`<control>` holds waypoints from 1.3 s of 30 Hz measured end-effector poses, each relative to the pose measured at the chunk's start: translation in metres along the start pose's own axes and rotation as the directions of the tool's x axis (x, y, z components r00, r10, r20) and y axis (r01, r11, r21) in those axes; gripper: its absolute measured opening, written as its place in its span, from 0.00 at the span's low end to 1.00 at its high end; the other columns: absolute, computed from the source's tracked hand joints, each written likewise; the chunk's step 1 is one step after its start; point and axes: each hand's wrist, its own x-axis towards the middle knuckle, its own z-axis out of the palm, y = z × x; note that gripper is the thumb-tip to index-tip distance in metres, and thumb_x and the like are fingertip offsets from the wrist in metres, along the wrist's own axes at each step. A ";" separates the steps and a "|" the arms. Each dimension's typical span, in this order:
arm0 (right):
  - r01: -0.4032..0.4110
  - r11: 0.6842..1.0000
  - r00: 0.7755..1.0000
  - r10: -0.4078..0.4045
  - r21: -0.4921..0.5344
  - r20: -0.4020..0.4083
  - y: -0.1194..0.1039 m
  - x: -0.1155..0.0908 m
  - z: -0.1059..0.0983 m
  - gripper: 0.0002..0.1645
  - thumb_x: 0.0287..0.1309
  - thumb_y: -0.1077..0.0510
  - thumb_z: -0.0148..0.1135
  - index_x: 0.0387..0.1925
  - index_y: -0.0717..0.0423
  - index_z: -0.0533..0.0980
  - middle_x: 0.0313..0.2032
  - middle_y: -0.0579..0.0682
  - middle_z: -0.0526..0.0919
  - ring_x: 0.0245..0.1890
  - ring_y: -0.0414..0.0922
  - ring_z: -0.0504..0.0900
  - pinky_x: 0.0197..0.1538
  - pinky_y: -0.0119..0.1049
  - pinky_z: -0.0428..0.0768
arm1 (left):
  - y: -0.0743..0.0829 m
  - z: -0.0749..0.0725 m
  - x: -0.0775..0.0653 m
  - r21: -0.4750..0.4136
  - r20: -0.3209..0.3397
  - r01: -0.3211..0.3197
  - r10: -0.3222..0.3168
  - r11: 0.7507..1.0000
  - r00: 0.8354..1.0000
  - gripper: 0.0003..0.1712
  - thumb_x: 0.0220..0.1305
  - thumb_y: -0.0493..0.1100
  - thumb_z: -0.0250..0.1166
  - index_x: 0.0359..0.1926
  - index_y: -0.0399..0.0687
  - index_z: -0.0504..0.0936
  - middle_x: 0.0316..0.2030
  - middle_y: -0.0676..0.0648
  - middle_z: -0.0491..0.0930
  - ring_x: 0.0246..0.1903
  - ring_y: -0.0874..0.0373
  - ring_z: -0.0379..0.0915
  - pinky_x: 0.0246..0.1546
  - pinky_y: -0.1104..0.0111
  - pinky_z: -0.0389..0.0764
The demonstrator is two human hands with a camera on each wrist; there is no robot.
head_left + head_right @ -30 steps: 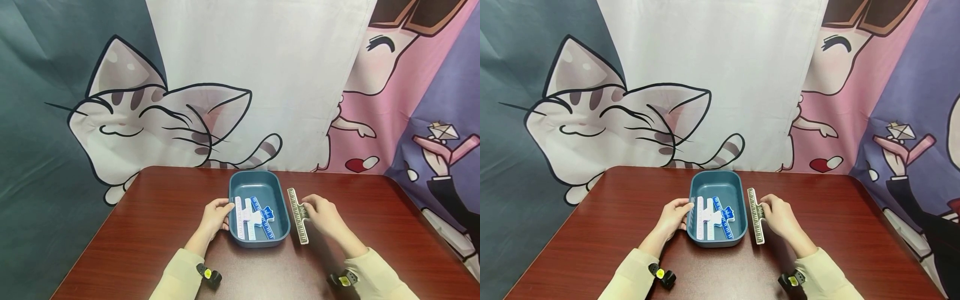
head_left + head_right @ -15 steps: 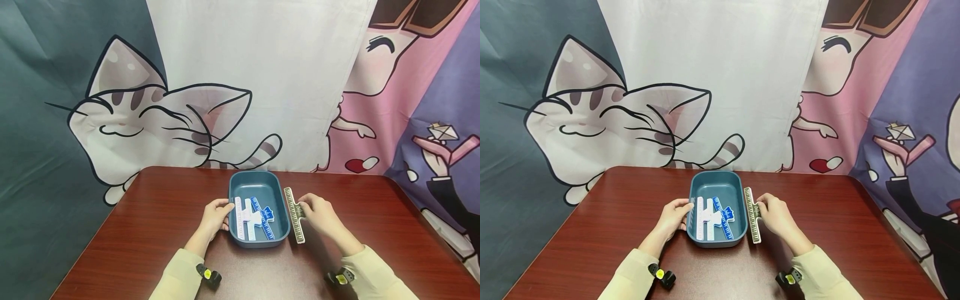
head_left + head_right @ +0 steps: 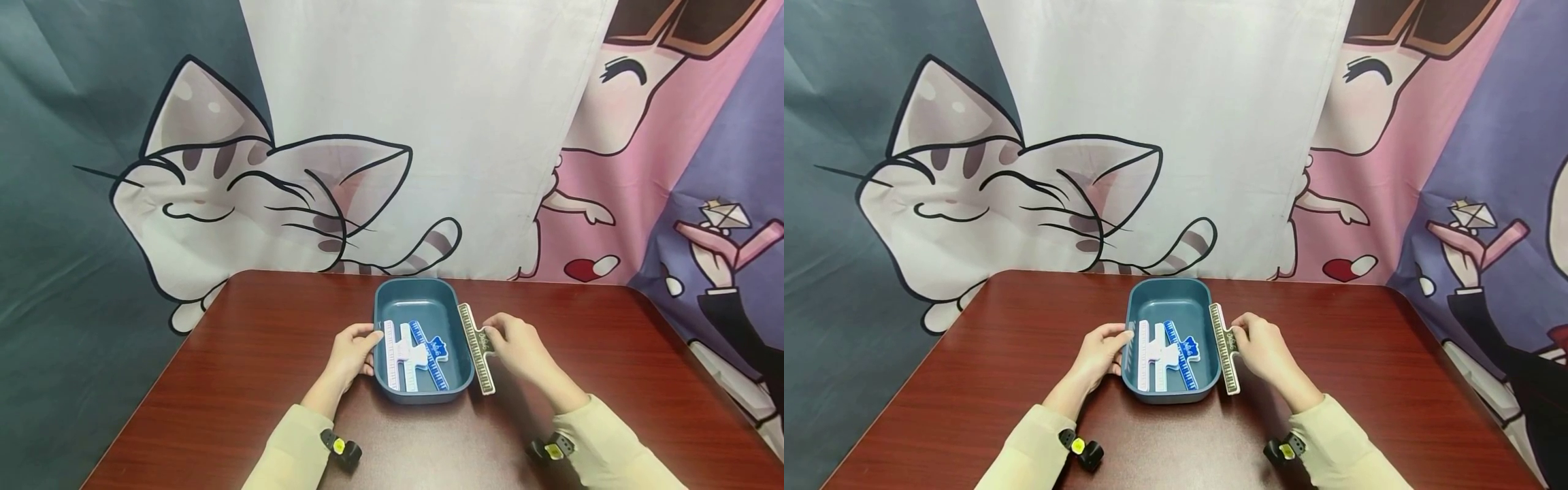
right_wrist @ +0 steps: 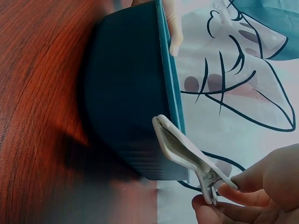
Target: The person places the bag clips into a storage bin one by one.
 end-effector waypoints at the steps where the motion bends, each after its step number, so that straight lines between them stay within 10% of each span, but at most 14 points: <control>1: -0.002 1.000 1.000 0.002 0.000 0.001 0.000 0.001 0.000 0.10 0.62 0.60 0.52 0.38 0.59 0.79 0.33 0.52 0.84 0.30 0.44 0.77 0.36 0.38 0.76 | 0.000 0.000 0.000 -0.002 0.004 -0.002 0.002 1.000 1.000 0.25 0.60 0.43 0.64 0.55 0.38 0.73 0.19 0.49 0.73 0.11 0.64 0.67 0.09 0.73 0.72; 7: -0.011 1.000 1.000 0.011 -0.006 0.015 -0.005 0.001 -0.001 0.10 0.61 0.59 0.53 0.37 0.57 0.79 0.33 0.51 0.84 0.29 0.44 0.76 0.34 0.37 0.74 | 0.018 0.000 -0.015 -0.001 0.023 -0.002 0.002 1.000 1.000 0.24 0.62 0.40 0.61 0.56 0.33 0.71 0.19 0.48 0.73 0.11 0.63 0.66 0.10 0.73 0.73; 39: 0.025 0.997 0.999 -0.028 0.073 0.035 -0.023 0.015 -0.003 0.08 0.62 0.59 0.54 0.36 0.57 0.79 0.31 0.51 0.83 0.29 0.42 0.77 0.35 0.35 0.75 | -0.002 0.000 0.001 -0.038 0.011 -0.007 0.007 0.999 1.000 0.25 0.58 0.42 0.64 0.55 0.35 0.72 0.18 0.49 0.73 0.10 0.64 0.66 0.08 0.74 0.71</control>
